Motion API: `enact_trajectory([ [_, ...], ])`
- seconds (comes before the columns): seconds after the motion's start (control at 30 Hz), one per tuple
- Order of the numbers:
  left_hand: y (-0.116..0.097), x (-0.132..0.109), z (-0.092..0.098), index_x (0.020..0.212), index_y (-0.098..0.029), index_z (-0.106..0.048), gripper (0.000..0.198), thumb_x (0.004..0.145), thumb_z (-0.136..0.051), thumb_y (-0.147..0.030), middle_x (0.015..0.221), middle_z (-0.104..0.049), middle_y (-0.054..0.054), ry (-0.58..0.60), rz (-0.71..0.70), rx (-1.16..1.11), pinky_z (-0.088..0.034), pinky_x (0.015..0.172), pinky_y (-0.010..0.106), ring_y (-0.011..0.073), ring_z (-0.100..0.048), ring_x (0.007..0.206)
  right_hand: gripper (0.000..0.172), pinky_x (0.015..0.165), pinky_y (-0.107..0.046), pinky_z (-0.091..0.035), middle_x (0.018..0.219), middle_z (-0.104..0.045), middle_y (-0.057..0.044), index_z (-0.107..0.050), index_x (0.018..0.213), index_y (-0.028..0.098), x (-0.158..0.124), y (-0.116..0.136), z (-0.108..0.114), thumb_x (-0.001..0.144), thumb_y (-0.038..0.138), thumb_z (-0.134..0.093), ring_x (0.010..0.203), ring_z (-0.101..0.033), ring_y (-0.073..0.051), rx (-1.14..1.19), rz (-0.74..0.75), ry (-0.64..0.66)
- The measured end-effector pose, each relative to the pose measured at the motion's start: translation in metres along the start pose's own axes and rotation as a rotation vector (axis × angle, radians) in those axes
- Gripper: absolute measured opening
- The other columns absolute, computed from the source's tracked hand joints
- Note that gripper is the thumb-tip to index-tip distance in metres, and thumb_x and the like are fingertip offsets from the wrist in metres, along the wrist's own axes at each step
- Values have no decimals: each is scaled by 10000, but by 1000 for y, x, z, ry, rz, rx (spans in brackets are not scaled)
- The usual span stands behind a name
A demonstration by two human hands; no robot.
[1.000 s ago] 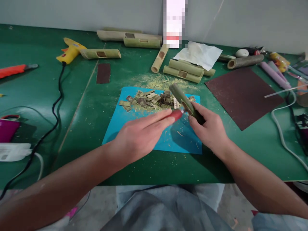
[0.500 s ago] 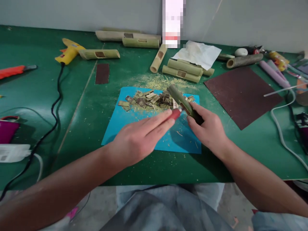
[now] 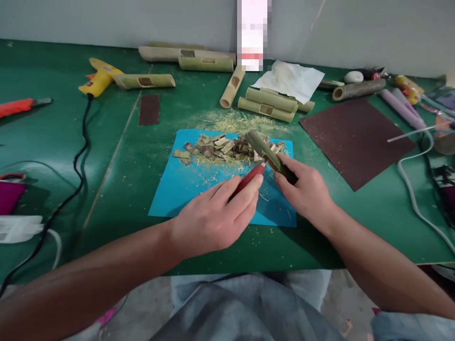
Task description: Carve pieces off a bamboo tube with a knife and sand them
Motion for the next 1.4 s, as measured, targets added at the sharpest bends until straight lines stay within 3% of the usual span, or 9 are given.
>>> enact_trajectory([
  [0.17, -1, -9, -11, 1199, -159, -627, 232, 982, -546, -159, 1395, -615, 78, 28, 113, -340, -575, 999, 339, 201, -646, 1181, 372, 726, -334, -488, 969, -745, -41, -675, 1212, 243, 0, -1, 0, 878, 277, -516, 856, -675, -236, 17, -19, 6],
  [0.27, 2, -11, -13, 1221, -217, -605, 252, 987, -533, -155, 1440, -578, 51, 3, 175, -415, -546, 1042, 328, 178, -628, 1203, 366, 734, -334, -484, 975, -738, -47, -679, 1207, 231, 0, 1, 2, 884, 283, -516, 870, -664, -237, 42, -22, -12],
  [0.53, 10, 2, -3, 1218, -97, -641, 281, 943, -608, -145, 1250, -709, 77, -78, -31, -53, -594, 745, 342, 213, -685, 927, 348, 702, -309, -481, 989, -737, -33, -685, 1190, 225, 0, 2, 3, 880, 277, -538, 906, -657, -232, 104, -23, 1],
  [0.77, 7, 7, -8, 1105, -139, -699, 193, 946, -590, -145, 1214, -726, 55, -55, -38, 14, -532, 632, 303, 173, -639, 793, 347, 771, -351, -518, 925, -738, -42, -670, 1201, 233, -1, 1, -1, 890, 274, -522, 933, -681, -259, 64, -8, 33],
  [0.87, 3, 7, -10, 1087, -115, -691, 189, 953, -557, -125, 1214, -719, 92, -32, -41, 6, -503, 589, 308, 164, -611, 736, 376, 792, -375, -534, 1034, -747, -61, -654, 1244, 248, -2, 1, -3, 892, 285, -528, 971, -691, -276, 28, 27, 5],
  [1.0, 1, 6, -8, 1127, -69, -659, 213, 938, -565, -95, 1245, -697, 150, -4, -16, -70, -520, 617, 332, 169, -626, 726, 465, 825, -400, -546, 1179, -729, -80, -592, 1356, 245, -5, 0, -4, 899, 290, -524, 1043, -689, -291, 4, 66, -40],
  [1.2, 11, 4, -1, 1094, -174, -653, 185, 941, -588, -91, 1186, -735, 62, -97, 262, -496, -569, 776, 302, 152, -706, 945, 457, 827, -414, -548, 1186, -731, -89, -618, 1336, 238, -3, 0, -4, 890, 285, -527, 1046, -693, -299, -9, 51, -12],
  [1.4, 13, -3, -11, 1193, -89, -623, 279, 917, -604, -55, 1253, -697, 140, -109, 52, -218, -579, 726, 351, 209, -709, 941, 478, 842, -400, -548, 1183, -732, -75, -594, 1365, 219, -3, 0, -1, 897, 297, -531, 1031, -690, -277, 76, 41, -37],
])
Point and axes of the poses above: each hand's wrist, its own x-axis towards the middle knuckle, its own z-axis out of the back of the hand, y = z × x, the point moved 2 cm from there along x, towards the middle knuckle
